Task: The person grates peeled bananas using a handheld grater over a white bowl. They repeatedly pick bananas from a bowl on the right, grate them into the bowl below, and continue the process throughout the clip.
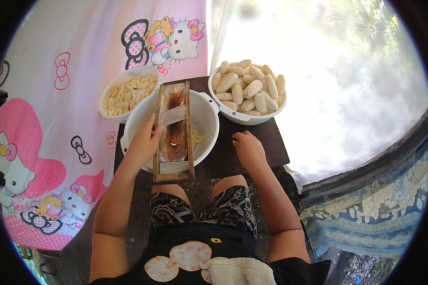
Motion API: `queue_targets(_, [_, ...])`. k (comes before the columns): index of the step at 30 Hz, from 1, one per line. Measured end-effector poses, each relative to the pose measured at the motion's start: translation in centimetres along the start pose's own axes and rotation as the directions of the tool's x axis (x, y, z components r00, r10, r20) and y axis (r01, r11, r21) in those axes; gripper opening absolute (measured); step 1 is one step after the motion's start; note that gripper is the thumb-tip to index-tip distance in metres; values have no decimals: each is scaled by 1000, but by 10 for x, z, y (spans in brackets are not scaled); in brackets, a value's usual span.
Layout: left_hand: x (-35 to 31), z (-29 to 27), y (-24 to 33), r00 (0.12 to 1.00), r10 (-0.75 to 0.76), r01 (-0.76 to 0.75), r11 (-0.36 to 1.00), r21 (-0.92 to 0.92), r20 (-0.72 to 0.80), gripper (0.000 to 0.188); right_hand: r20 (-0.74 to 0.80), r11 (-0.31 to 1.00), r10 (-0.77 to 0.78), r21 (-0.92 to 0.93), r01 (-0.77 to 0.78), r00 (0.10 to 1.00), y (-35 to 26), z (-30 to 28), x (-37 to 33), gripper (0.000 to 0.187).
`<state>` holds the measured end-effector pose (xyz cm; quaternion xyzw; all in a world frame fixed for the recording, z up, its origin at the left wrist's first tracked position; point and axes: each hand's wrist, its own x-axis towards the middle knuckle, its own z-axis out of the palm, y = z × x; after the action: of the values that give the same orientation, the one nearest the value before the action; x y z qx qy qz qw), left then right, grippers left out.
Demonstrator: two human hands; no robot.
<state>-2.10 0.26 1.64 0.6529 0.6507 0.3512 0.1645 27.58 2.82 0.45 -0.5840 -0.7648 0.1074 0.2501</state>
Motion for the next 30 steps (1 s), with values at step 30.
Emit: queue_targets(30, [-39,11,20,995,-105,104,981,-164,5,61,71,761,-275,626,171,959,-88,-15,14,59])
